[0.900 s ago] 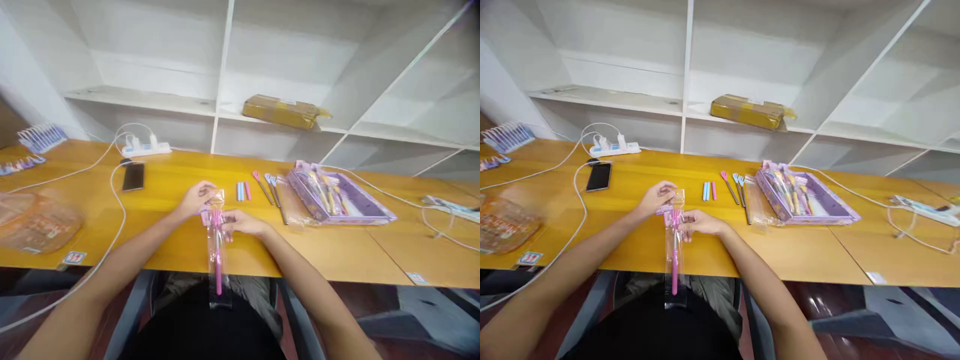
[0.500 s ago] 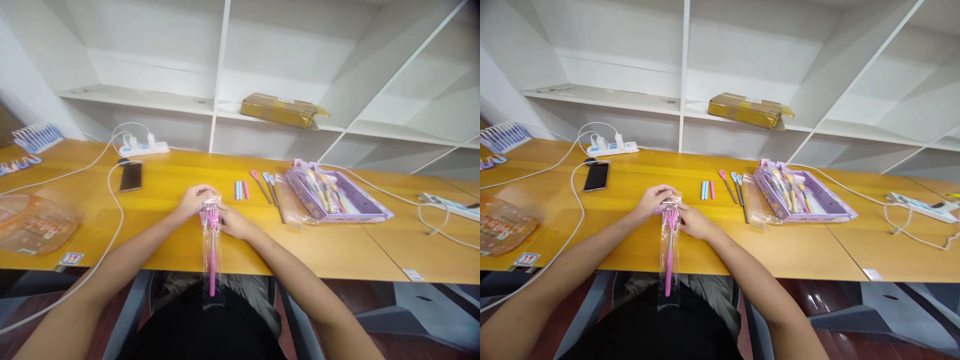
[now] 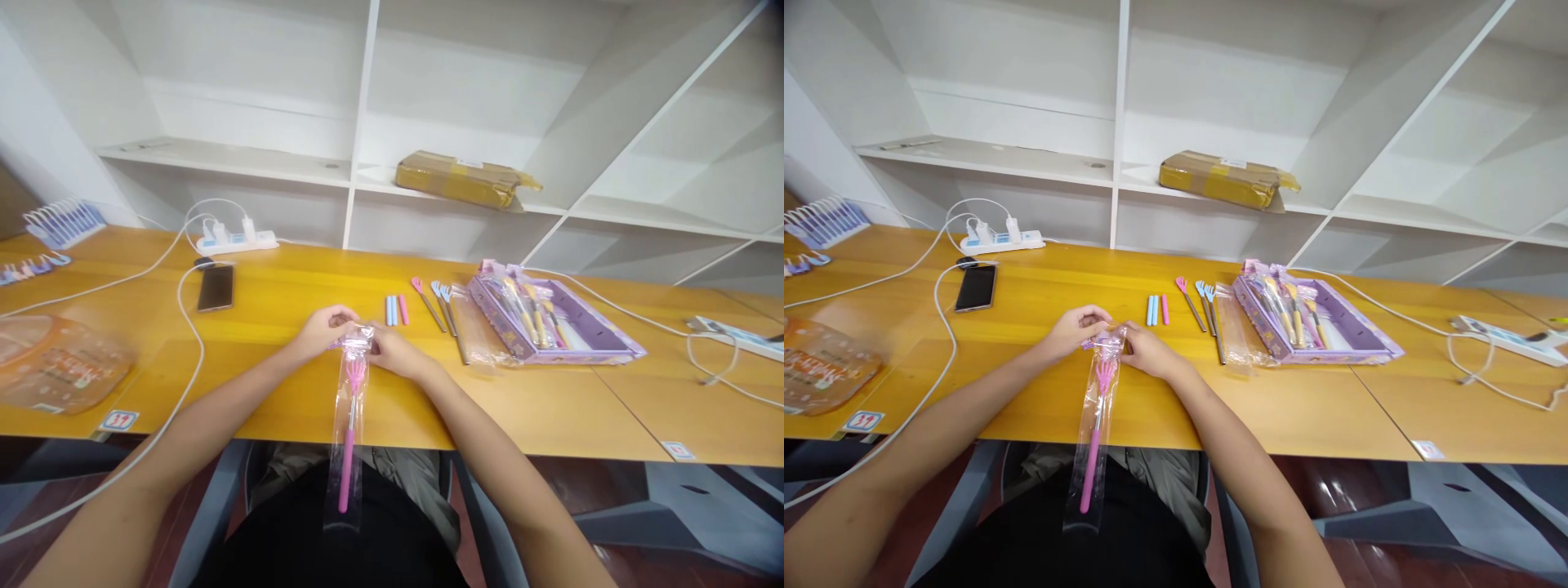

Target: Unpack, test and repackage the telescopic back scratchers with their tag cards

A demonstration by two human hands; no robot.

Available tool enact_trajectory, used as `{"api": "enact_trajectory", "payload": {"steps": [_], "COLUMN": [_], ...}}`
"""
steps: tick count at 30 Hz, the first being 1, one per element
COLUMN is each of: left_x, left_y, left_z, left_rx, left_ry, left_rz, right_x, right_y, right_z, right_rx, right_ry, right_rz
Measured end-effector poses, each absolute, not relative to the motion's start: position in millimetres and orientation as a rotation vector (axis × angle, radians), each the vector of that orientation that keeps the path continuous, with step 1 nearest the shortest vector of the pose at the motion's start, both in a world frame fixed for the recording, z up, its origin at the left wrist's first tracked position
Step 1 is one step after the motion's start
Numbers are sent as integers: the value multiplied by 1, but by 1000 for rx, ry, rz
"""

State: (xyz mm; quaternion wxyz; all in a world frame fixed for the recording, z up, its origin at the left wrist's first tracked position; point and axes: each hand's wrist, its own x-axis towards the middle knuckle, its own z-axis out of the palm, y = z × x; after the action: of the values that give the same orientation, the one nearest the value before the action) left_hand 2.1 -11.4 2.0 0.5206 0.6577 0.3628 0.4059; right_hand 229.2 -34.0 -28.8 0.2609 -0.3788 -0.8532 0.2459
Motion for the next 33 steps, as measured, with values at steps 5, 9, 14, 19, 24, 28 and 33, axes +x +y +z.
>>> {"api": "enact_trajectory", "payload": {"steps": [5, 9, 14, 19, 24, 28, 33], "left_x": [3, 3, 3, 4, 4, 4, 5], "left_y": [-10, -9, -12, -13, -12, -12, -13], "left_z": [-1, -2, 0, -1, -3, -3, -1], "left_rx": [1547, 1527, 1515, 1485, 1429, 1390, 1335], "left_ry": [889, 899, 869, 851, 838, 825, 815], "left_rz": [1001, 1040, 1064, 1042, 1005, 965, 936], "right_x": [232, 237, 239, 240, 237, 230, 225], "right_y": [-30, -28, -27, -27, -32, -38, -42], "right_z": [-31, -33, -30, -17, -9, -8, -4], "right_rx": [-1106, -1123, -1133, -1114, -1023, -944, -876], "right_ry": [-2207, -2143, -1957, -1700, -1537, -1489, -1557], "right_rz": [754, 771, 765, 645, 657, 743, 831]}}
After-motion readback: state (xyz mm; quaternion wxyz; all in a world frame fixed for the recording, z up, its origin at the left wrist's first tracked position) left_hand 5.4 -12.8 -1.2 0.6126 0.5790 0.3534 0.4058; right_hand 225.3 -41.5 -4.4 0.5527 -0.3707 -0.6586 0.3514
